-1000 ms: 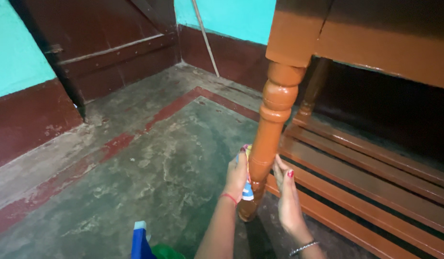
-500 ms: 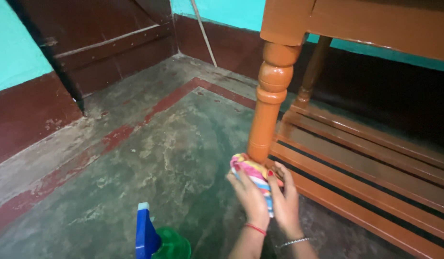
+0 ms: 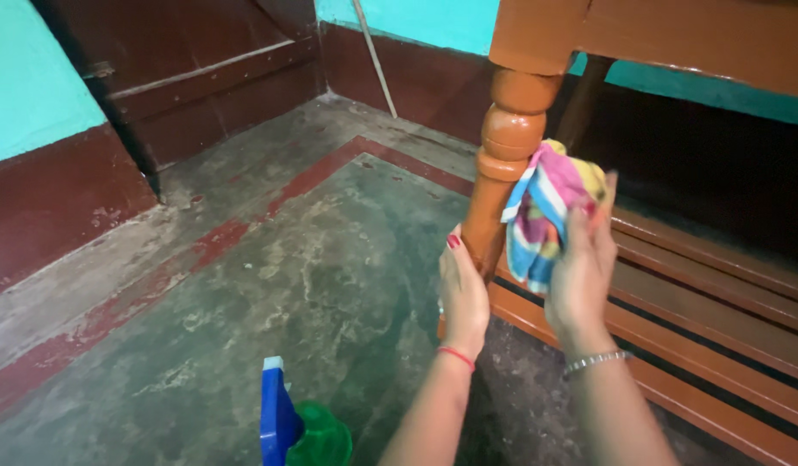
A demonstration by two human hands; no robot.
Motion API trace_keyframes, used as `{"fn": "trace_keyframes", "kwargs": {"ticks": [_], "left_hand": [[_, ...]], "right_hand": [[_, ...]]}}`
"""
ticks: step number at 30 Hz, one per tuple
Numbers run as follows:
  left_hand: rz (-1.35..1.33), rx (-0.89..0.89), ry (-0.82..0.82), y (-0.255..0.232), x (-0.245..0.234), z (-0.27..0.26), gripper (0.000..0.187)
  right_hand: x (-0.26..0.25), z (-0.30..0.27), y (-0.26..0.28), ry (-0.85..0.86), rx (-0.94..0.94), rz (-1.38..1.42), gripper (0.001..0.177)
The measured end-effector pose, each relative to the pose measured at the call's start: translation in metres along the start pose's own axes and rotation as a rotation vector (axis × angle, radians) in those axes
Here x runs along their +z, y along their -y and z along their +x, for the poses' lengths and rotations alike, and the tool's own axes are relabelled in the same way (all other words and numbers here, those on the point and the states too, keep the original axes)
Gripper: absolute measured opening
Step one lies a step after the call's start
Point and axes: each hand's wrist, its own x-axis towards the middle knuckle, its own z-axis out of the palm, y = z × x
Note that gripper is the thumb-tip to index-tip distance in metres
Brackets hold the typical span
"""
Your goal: The person wipes the lower slatted shelf and legs of a wooden table with a cloth, then sprays a cleaning solution from a green bottle onto the tabletop and wipes it down. The person continues wiping the table legs and edges.
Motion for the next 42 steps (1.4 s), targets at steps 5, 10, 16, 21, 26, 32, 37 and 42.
{"fn": "trace_keyframes", "kwargs": {"ticks": [5,10,16,21,26,32,37,42], "left_hand": [[-0.123,-0.083,0.128,0.005,-0.015,0.006,0.064],[-0.126,-0.163,0.125,0.005,-0.015,0.005,0.062],[-0.016,-0.046,0.133,0.006,-0.016,0.004,0.064],[-0.021,-0.073,0.107,0.006,-0.015,0.005,0.062],[0.026,-0.078,0.085,0.01,-0.016,0.005,0.061],[-0.115,-0.133,0.169,0.0,-0.029,0.009,0.061],[-0.317,-0.143,0.218,0.003,-0.033,0.015,0.061],[-0.166,-0.103,0.203,0.014,-0.029,0.015,0.062]], "right_hand": [[0.021,0.017,-0.017,0.277,-0.203,-0.49,0.072],[0.02,0.006,-0.04,0.232,-0.216,-0.571,0.072],[0.0,-0.025,-0.085,0.237,-0.205,-0.565,0.065],[-0.022,-0.059,-0.123,0.293,-0.097,-0.547,0.062],[-0.034,-0.086,-0.132,0.33,-0.077,-0.92,0.068],[-0.022,-0.102,-0.094,-0.113,0.642,-0.686,0.058],[-0.004,-0.128,-0.146,0.005,-0.257,-0.898,0.07],[0.006,-0.101,-0.173,-0.065,-0.035,-0.854,0.073]]}}
